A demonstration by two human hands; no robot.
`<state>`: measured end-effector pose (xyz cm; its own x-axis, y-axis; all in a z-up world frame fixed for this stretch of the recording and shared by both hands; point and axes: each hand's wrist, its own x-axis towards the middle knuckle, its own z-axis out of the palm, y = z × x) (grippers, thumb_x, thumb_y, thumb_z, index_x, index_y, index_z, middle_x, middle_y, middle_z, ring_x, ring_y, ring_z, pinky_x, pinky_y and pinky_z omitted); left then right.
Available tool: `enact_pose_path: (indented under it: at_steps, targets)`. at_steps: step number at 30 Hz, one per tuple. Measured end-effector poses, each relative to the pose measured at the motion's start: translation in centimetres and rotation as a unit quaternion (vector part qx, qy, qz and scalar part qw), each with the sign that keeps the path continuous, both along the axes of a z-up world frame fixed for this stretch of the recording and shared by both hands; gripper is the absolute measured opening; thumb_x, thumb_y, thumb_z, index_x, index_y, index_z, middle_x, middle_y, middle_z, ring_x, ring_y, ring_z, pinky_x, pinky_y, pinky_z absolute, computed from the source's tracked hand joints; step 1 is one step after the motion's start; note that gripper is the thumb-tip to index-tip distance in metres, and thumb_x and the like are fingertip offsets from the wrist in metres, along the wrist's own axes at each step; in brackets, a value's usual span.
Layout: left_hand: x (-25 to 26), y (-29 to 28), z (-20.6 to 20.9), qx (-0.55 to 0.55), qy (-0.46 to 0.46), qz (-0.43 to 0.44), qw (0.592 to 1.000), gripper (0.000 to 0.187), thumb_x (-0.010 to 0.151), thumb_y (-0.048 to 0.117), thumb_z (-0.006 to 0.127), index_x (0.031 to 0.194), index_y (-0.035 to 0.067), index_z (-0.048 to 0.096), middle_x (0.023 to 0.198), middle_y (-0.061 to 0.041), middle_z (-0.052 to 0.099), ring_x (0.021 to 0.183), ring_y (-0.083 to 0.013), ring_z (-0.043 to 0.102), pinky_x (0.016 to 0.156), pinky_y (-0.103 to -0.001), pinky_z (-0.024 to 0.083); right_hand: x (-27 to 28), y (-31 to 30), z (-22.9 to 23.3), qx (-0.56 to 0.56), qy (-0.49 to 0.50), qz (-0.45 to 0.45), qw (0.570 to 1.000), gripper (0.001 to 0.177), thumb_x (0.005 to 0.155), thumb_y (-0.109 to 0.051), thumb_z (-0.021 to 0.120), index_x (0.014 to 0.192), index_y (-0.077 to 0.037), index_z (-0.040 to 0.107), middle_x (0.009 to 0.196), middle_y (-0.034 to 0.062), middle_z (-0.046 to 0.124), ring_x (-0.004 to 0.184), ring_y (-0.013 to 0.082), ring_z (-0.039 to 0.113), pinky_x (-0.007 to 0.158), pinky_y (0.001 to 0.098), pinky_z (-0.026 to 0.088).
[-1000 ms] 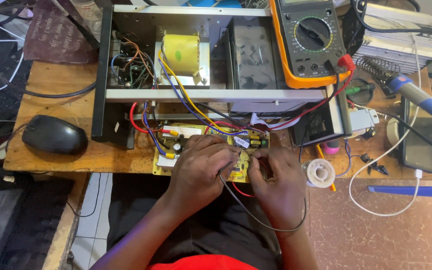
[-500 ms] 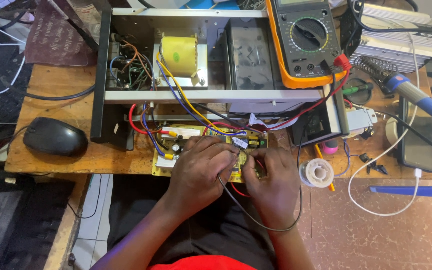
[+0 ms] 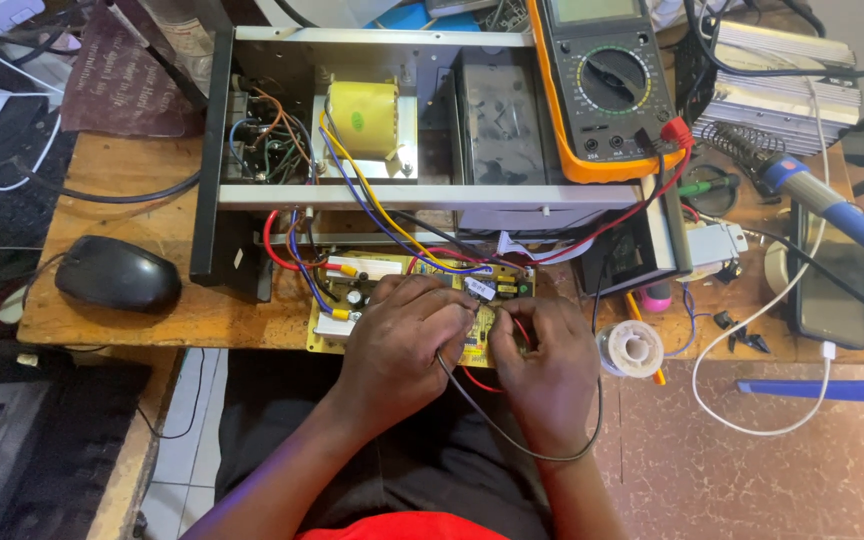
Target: The person uses a multimeter to test various points on a green circuit board. They hold the board with one hand and use the multimeter probes with the other to check connections on both sides of the board.
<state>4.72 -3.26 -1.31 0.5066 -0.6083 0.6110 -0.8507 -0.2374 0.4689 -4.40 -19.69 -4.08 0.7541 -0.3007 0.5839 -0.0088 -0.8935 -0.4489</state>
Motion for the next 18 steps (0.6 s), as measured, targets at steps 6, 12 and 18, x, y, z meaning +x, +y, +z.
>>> enact_pose_path:
  at_steps: [6, 12, 18]
  targets:
    - [0.0, 0.2, -0.4, 0.005, -0.002, -0.004, 1.000, 0.007, 0.101, 0.007, 0.065, 0.095, 0.009, 0.067, 0.106, -0.001, 0.077, 0.105, -0.0289, 0.068, 0.086, -0.044, 0.043, 0.2, -0.1, -0.5, 0.005, -0.016, -0.004, 1.000, 0.009, 0.092, -0.003, 0.075, 0.092, -0.007, 0.068, 0.093, 0.0042, 0.075, 0.082, 0.0259, 0.066, 0.078, 0.0404, 0.051]
    - [0.0, 0.3, -0.6, 0.004, -0.013, -0.004, 1.000, 0.006, 0.100, 0.006, 0.067, 0.095, 0.008, 0.069, 0.107, -0.002, 0.078, 0.106, -0.0307, 0.069, 0.087, -0.045, 0.044, 0.3, 0.3, -0.7, 0.017, -0.024, -0.027, 0.999, 0.009, 0.091, -0.002, 0.076, 0.092, -0.007, 0.068, 0.088, 0.0051, 0.072, 0.080, 0.0256, 0.064, 0.075, 0.0403, 0.050]
    - [-2.1, 1.4, 2.1, -0.128, 0.101, -0.061, 0.985, 0.005, 0.100, 0.005, 0.076, 0.103, 0.007, 0.072, 0.103, -0.008, 0.077, 0.100, -0.0302, 0.072, 0.096, -0.043, 0.054, -2.5, 1.2, 5.3, 0.136, 0.053, 0.142, 0.979, 0.019, 0.108, -0.011, 0.058, 0.112, -0.009, 0.076, 0.096, 0.0051, 0.074, 0.087, 0.0211, 0.069, 0.082, 0.0334, 0.052]
